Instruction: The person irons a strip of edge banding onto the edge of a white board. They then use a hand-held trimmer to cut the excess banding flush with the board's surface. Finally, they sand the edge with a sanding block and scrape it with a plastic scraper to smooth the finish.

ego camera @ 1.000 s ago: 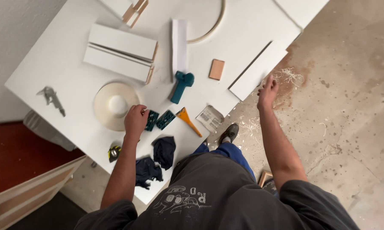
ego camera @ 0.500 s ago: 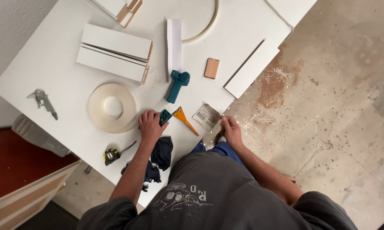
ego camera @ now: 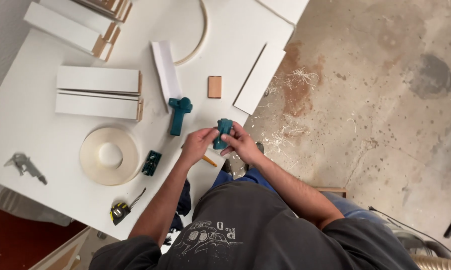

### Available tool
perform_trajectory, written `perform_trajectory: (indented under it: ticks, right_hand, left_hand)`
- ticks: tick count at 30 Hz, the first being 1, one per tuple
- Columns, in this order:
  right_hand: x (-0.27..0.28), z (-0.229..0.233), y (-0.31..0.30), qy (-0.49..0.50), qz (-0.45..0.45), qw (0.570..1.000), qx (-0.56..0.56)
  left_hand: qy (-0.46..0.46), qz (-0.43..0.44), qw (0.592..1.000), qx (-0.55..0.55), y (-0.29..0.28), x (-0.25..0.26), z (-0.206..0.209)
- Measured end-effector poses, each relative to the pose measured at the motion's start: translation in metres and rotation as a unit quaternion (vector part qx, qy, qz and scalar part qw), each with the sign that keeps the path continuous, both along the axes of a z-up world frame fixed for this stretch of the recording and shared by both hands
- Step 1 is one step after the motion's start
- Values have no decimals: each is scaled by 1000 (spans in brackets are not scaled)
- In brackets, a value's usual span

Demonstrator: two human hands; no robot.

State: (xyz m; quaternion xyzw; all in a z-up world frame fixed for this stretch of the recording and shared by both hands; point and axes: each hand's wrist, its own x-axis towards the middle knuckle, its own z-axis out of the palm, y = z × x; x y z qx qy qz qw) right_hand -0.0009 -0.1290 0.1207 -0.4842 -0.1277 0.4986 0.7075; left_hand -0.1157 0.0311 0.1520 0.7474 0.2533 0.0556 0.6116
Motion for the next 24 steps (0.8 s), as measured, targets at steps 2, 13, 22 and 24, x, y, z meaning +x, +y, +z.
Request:
perform_trajectory:
  ticks: [2,13,22,24]
  right_hand:
    - [12,-16,-13,-11,-33,999,-7]
    - [16,-15,-21,-47,-97,994,-24]
    - [-23,50,32,-83,8,996,-13]
    - [-30,58,38,-83,3,997,-10]
  left_hand:
    - [-39,32,985,167,25,-17,-41]
    - [315,71,789,523,70,-200,-131]
    - [230,296,836,401,104,-252,-110]
    - [170,296,830,442,118,-272,-110]
